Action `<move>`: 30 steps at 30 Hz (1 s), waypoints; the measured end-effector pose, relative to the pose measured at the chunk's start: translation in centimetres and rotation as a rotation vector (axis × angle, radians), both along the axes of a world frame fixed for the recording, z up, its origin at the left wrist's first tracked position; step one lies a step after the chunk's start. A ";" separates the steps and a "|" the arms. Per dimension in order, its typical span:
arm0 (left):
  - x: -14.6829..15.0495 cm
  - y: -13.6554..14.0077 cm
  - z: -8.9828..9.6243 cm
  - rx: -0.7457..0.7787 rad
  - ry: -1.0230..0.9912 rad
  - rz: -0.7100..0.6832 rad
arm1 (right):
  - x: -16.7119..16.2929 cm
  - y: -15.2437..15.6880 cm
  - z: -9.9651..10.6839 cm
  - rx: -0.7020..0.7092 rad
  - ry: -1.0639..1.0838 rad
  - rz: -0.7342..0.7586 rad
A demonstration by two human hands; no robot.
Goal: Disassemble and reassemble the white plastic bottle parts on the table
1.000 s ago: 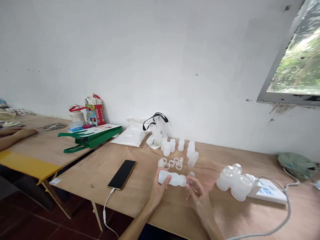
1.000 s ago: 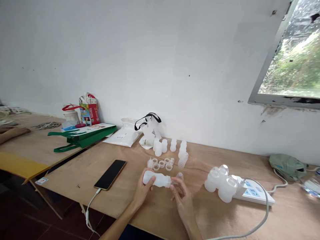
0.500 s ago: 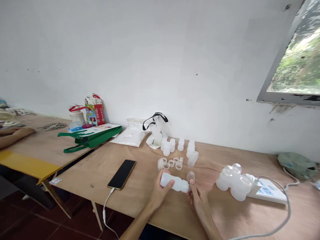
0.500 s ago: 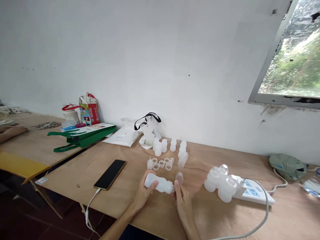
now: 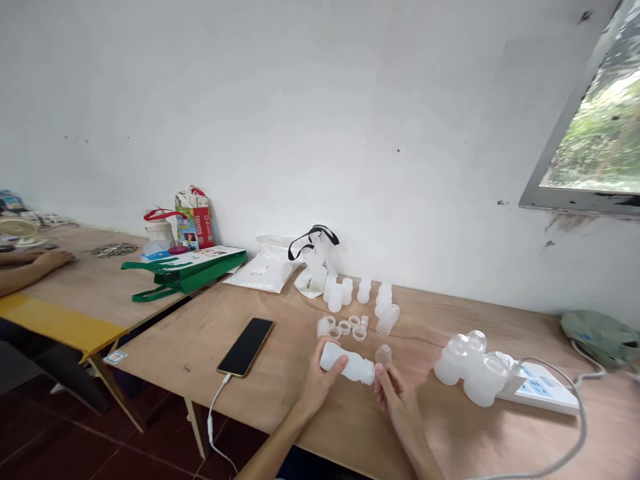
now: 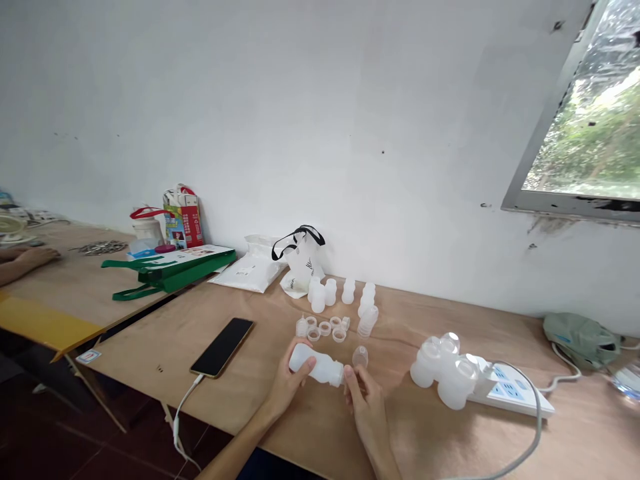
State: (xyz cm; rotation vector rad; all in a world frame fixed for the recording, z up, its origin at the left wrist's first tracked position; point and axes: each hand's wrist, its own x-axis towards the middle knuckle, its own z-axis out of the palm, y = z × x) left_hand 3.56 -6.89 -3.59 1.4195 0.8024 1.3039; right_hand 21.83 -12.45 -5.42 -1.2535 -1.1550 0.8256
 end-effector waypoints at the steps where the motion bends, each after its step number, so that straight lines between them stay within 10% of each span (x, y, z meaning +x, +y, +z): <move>1: 0.1 0.0 0.0 0.001 0.004 -0.002 | 0.0 0.0 0.0 -0.011 -0.008 -0.003; 30: 0.4 0.6 -0.8 -0.040 -0.038 0.036 | -0.5 -0.5 0.5 0.033 -0.383 -0.048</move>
